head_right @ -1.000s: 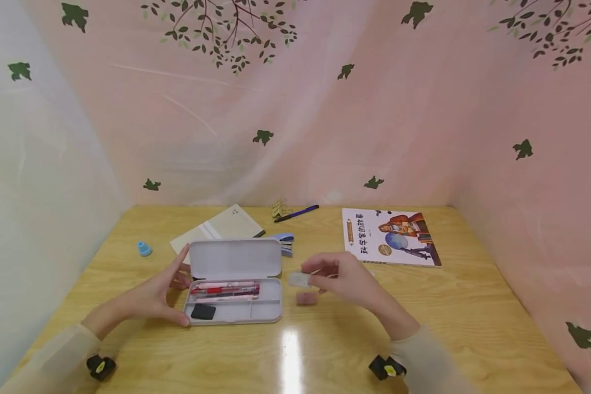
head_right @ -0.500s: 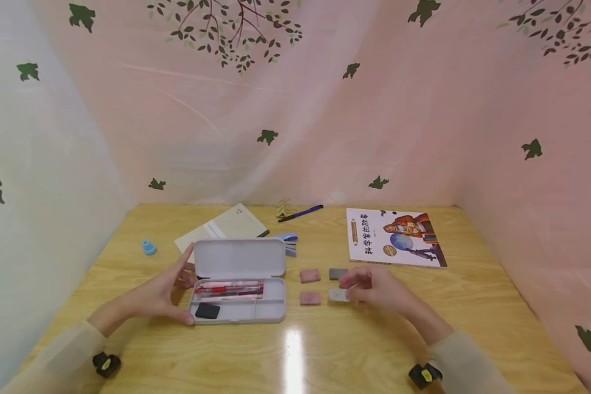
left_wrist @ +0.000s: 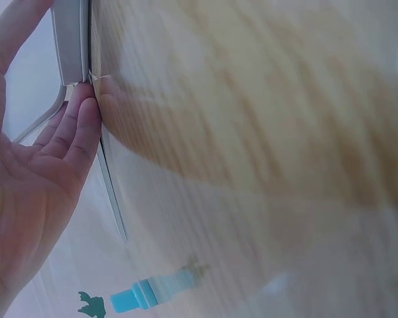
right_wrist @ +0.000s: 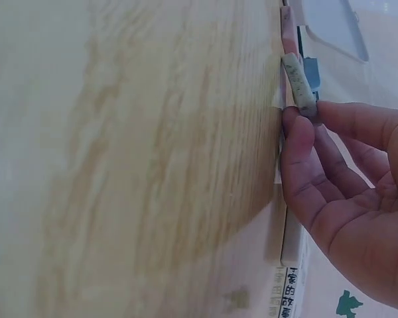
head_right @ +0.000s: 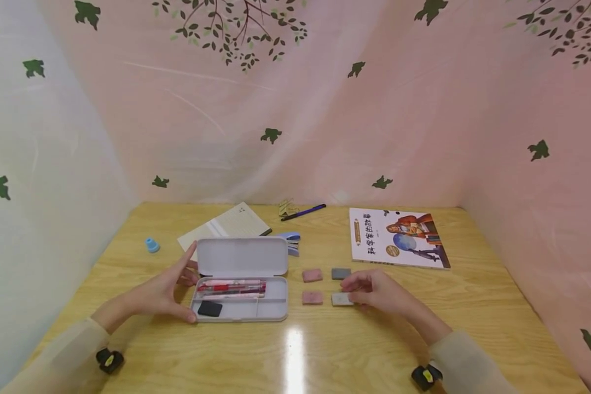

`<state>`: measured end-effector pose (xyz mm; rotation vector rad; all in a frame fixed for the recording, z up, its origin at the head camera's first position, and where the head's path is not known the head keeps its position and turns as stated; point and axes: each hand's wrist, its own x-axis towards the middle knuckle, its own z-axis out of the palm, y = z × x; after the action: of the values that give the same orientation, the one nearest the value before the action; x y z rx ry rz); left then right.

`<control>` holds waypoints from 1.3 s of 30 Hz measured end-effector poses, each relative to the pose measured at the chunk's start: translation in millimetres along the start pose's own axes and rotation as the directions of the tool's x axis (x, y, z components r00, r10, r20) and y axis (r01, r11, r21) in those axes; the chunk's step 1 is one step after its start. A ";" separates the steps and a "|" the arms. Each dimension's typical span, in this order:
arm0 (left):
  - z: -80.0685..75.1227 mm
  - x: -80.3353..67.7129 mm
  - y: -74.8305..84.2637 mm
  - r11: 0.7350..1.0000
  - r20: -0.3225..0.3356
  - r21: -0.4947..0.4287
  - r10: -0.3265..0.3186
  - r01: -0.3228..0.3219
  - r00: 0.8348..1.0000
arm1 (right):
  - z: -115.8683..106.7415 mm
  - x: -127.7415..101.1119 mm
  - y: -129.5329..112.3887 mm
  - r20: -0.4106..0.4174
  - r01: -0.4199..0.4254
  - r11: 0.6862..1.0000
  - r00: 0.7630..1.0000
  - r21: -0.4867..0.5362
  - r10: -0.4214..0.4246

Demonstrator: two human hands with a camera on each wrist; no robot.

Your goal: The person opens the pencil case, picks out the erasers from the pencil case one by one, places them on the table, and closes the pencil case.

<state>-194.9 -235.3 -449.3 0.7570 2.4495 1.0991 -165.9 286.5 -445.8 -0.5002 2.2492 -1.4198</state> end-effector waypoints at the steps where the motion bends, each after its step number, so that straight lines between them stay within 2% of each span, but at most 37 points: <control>1: 0.1 0.3 -0.2 1.000 -0.001 -0.001 0.001 -0.001 1.000 | 0.3 0.2 0.4 -0.004 -0.005 1.000 1.000 -0.010 0.005; 16: 0.1 3.3 -1.2 1.000 -0.001 -0.008 0.007 -0.007 1.000 | -2.2 -0.1 3.5 -0.033 -0.061 0.995 0.998 -0.082 0.059; 21: 0.0 4.4 -2.0 1.000 -0.002 -0.003 -0.004 0.004 1.000 | -5.2 0.4 3.6 -0.031 -0.057 0.994 0.998 -0.089 0.054; 28: -2.1 -0.3 -3.1 1.000 0.001 -0.004 0.012 -0.012 1.000 | -6.8 1.3 -1.4 -0.041 -0.055 0.995 0.998 -0.082 0.052; 33: -2.5 -0.5 -2.9 1.000 0.005 -0.007 0.021 -0.021 1.000 | -4.3 3.0 -18.7 -0.068 -0.016 0.994 0.998 -0.107 0.009; 39: -1.5 0.9 -2.4 0.998 -0.001 -0.036 0.046 -0.046 0.999 | 11.9 15.2 -50.2 -0.017 0.124 0.979 0.992 -0.165 -0.128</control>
<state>-197.1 -236.9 -450.3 0.8055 2.4172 1.1564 -168.7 249.1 -407.1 -0.6911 2.4063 -1.3144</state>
